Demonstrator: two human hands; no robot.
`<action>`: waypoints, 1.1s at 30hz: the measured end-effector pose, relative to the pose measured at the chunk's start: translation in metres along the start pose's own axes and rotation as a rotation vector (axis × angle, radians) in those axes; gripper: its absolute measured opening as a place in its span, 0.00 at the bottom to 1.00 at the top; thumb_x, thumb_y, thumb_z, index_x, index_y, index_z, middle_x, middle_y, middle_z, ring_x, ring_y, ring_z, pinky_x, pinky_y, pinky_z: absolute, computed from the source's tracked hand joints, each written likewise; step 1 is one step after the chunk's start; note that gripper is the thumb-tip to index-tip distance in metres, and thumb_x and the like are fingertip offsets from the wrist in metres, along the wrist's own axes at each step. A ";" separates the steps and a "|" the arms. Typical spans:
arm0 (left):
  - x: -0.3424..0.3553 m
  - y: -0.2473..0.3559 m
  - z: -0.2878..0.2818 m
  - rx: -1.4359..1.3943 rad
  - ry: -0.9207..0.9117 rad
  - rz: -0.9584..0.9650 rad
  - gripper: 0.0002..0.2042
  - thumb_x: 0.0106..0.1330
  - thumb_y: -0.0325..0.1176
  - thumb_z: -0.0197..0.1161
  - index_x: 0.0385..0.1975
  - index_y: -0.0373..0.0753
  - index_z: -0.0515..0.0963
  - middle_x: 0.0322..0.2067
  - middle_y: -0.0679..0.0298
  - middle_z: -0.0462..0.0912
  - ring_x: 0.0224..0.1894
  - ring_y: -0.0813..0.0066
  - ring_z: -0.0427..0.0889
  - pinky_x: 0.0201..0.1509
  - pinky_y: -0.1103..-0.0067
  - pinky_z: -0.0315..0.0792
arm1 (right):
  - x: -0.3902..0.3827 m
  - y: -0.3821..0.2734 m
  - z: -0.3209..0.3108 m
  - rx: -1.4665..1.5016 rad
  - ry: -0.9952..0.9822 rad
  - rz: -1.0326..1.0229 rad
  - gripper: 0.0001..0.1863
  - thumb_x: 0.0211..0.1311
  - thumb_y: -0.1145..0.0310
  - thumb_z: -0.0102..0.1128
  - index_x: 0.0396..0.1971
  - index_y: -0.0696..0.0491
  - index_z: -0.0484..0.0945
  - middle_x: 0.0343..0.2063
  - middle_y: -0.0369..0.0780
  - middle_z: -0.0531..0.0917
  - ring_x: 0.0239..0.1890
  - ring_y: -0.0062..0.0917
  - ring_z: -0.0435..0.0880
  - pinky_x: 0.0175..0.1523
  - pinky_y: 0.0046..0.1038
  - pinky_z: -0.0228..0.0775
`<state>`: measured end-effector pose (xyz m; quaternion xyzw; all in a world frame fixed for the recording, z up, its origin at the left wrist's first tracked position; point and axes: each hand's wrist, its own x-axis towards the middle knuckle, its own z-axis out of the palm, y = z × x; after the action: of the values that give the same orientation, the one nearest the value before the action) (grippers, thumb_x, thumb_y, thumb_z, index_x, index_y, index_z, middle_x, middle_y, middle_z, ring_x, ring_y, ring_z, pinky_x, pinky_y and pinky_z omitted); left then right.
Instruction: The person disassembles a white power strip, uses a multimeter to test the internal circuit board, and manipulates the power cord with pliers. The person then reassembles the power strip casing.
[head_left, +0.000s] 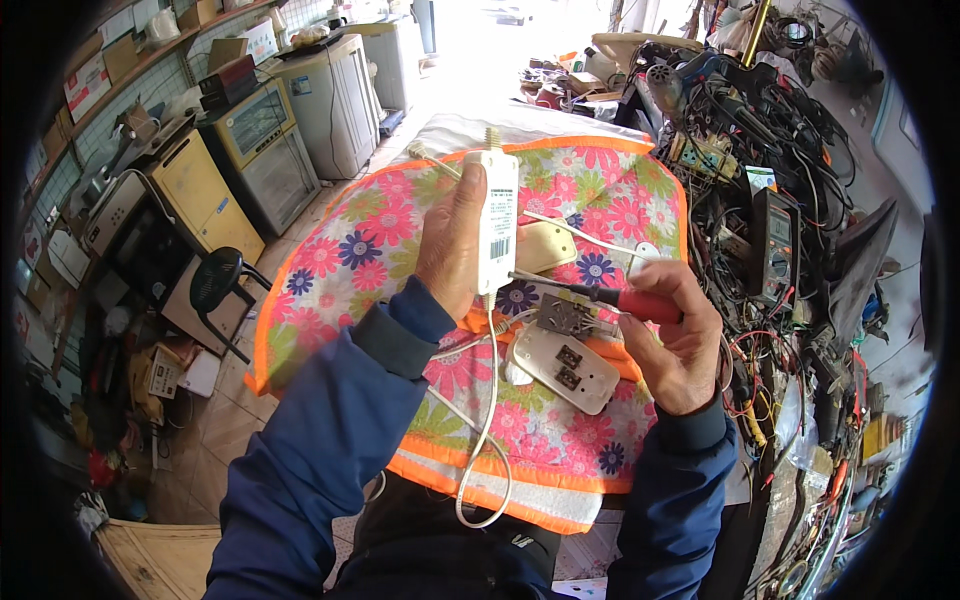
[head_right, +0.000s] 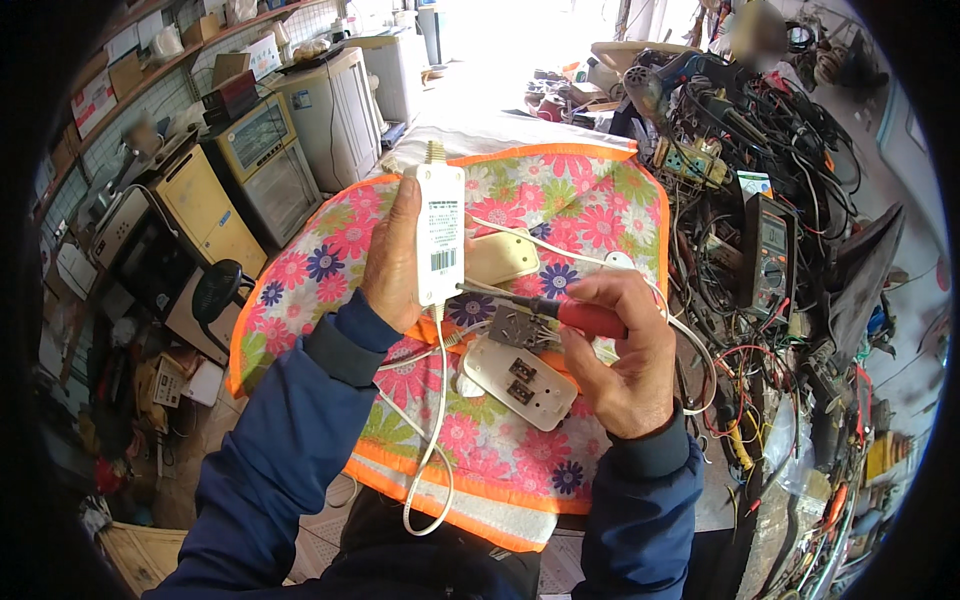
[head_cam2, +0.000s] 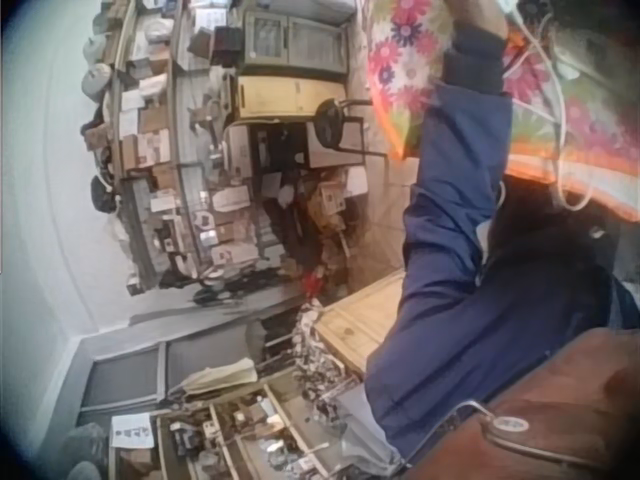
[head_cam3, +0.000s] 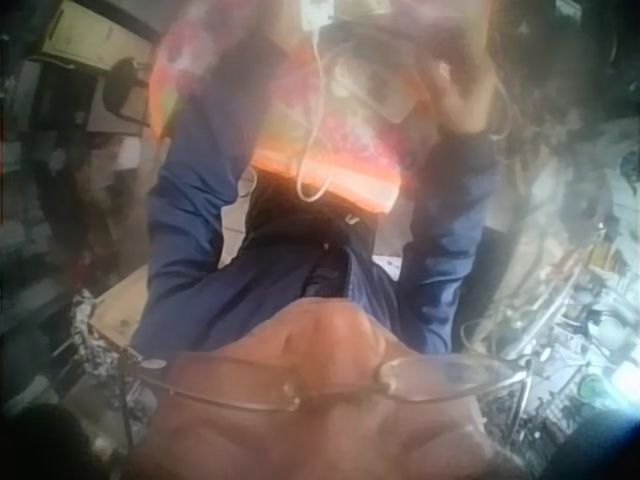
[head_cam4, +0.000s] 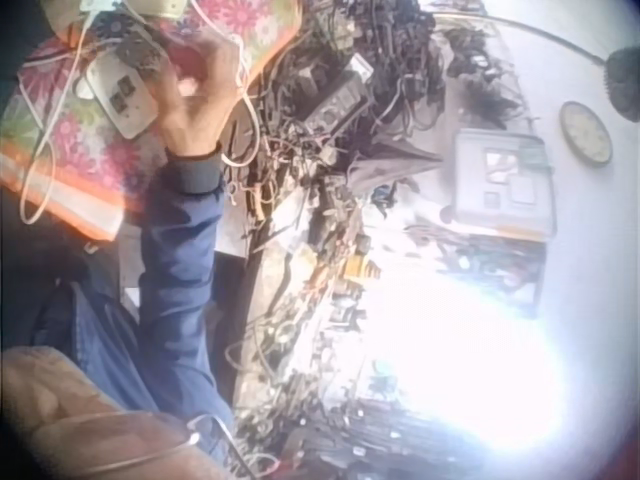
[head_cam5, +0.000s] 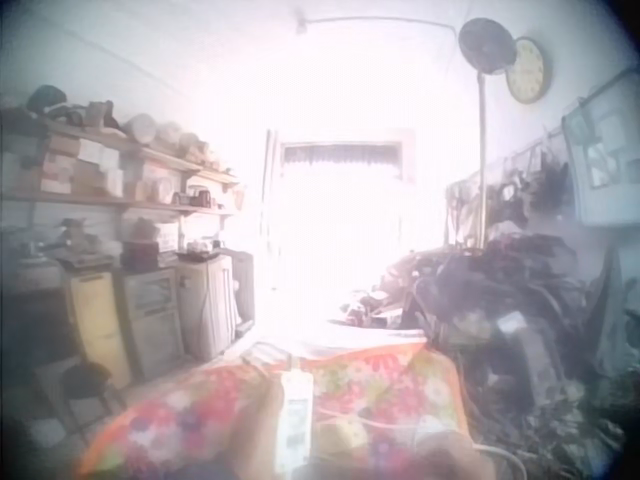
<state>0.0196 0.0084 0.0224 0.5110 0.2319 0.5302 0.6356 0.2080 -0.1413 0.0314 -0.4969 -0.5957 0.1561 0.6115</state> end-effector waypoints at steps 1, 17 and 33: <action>0.001 -0.001 0.000 0.000 -0.004 0.006 0.33 0.71 0.66 0.49 0.51 0.37 0.75 0.34 0.61 0.82 0.31 0.75 0.84 0.32 0.78 0.81 | 0.000 -0.002 0.001 0.012 0.001 0.003 0.18 0.65 0.67 0.70 0.48 0.62 0.79 0.27 0.35 0.82 0.32 0.15 0.79 0.40 0.20 0.72; -0.001 0.002 0.000 -0.032 -0.028 -0.038 0.34 0.70 0.68 0.48 0.53 0.39 0.74 0.35 0.62 0.81 0.33 0.74 0.84 0.34 0.76 0.81 | 0.005 0.005 -0.020 0.138 -0.086 0.087 0.09 0.52 0.85 0.70 0.31 0.58 0.81 0.35 0.33 0.78 0.37 0.14 0.77 0.42 0.18 0.71; 0.009 -0.011 0.020 -0.298 -0.112 -0.142 0.24 0.73 0.58 0.55 0.50 0.42 0.76 0.37 0.64 0.81 0.33 0.76 0.82 0.37 0.78 0.79 | 0.009 0.065 -0.026 -0.739 0.262 -0.043 0.17 0.56 0.61 0.73 0.34 0.60 0.83 0.31 0.47 0.86 0.32 0.38 0.86 0.39 0.34 0.77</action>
<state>0.0445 0.0096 0.0222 0.4221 0.1501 0.4833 0.7521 0.2598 -0.1155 -0.0100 -0.6868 -0.5387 -0.1464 0.4656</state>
